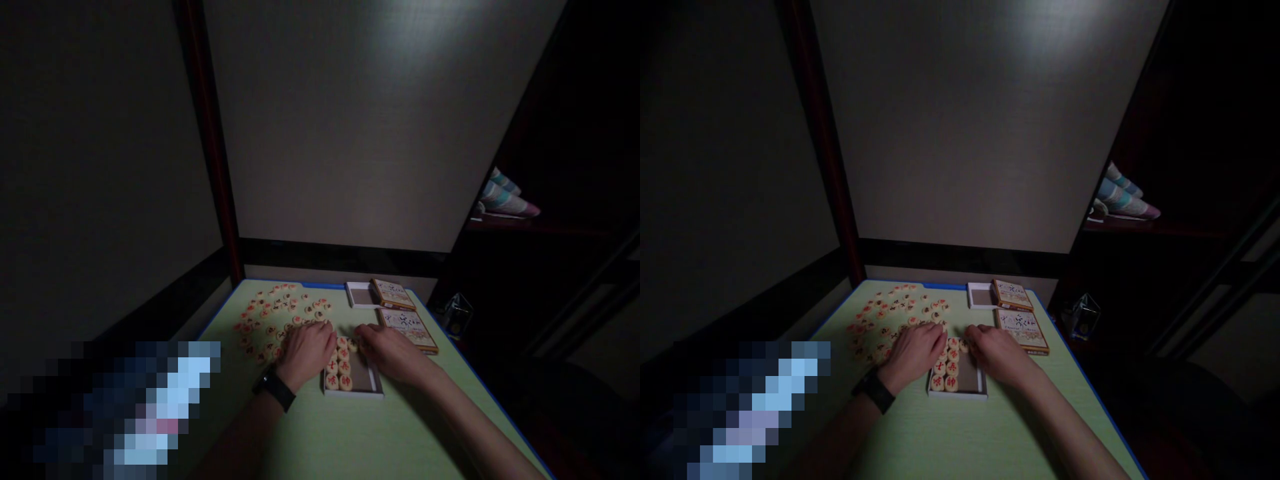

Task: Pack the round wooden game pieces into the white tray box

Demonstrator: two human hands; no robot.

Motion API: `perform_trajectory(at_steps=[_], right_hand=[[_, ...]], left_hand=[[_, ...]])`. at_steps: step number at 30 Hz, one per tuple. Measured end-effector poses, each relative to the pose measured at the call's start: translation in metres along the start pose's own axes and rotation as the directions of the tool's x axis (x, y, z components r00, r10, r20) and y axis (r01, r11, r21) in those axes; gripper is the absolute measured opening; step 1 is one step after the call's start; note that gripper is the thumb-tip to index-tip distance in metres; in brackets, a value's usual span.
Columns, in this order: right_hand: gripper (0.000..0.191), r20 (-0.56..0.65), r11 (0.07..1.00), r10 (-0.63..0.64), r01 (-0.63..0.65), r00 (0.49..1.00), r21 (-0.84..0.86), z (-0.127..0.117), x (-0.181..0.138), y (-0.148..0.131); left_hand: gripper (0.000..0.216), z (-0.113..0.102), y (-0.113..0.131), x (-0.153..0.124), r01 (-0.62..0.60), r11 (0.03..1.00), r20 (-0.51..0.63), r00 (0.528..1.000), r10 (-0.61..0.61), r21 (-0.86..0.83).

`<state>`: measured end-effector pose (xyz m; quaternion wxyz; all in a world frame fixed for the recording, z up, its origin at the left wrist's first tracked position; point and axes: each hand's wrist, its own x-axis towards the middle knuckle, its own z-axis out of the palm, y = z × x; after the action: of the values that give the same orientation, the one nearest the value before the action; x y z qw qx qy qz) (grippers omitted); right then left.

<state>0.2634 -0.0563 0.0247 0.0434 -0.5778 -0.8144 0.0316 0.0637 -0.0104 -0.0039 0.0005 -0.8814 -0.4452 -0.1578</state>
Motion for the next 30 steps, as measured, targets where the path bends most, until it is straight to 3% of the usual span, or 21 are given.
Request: perform_trajectory(at_steps=[7, 30], right_hand=[[0.02, -0.025, 0.998, -0.006, 0.004, 1.0, -0.055, 0.008, 0.004, 0.002], [0.022, -0.12, 0.985, 0.043, -0.021, 0.992, 0.174, 0.023, 0.008, 0.013]], left_hand=[[0.03, 0.003, -0.005, 0.001, 0.022, 1.0, 0.02, 1.0, -0.022, 0.006], [0.031, -0.005, -0.004, 0.001, 0.012, 1.0, 0.041, 0.999, -0.013, 0.019]])
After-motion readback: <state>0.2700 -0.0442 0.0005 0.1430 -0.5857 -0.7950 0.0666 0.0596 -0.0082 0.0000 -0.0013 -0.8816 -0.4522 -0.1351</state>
